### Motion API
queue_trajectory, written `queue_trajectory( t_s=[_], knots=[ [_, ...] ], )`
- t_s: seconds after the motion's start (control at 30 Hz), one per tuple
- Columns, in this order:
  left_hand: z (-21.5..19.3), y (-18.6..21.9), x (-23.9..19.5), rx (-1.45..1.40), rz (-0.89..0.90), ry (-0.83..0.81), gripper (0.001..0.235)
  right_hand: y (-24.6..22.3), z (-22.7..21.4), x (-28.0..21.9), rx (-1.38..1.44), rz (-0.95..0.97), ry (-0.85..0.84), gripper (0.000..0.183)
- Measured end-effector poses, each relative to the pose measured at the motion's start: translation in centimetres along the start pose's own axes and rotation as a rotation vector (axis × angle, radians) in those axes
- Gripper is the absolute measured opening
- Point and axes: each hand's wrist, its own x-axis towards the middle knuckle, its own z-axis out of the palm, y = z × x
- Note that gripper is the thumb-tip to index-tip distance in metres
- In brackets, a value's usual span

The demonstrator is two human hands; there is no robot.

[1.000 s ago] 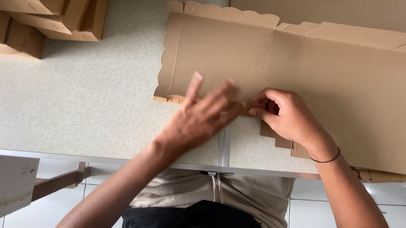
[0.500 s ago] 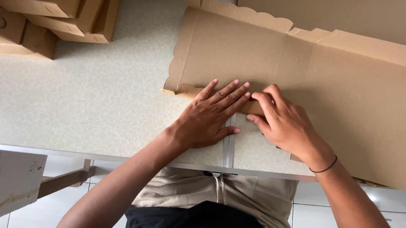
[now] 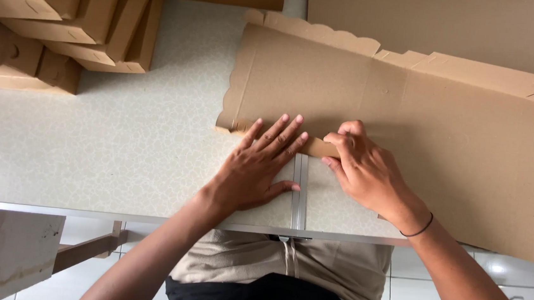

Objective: Folding flat cardboard templates into boxes and stacking them on a table.

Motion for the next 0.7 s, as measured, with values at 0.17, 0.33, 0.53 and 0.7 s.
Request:
queue_trajectory(
  t_s=[0.17,0.33,0.53,0.7],
  knots=[
    [0.3,-0.9,0.8,-0.027,0.006,-0.032,0.092,-0.4,-0.1,-0.8,-0.049,-0.091,0.082,0.033],
    [0.3,-1.1,0.8,-0.032,-0.005,-0.046,0.094,-2.2,0.3,-1.9,-0.214,-0.102,0.107,0.047],
    [-0.4,0.8,-0.5,-0.005,-0.082,-0.023,0.091,-3.6,-0.4,-3.2,-0.35,0.003,-0.016,0.071],
    [-2.2,0.8,-0.7,-0.017,-0.119,-0.057,0.092,-2.7,0.1,-3.1,-0.364,-0.094,0.204,0.072]
  ],
)
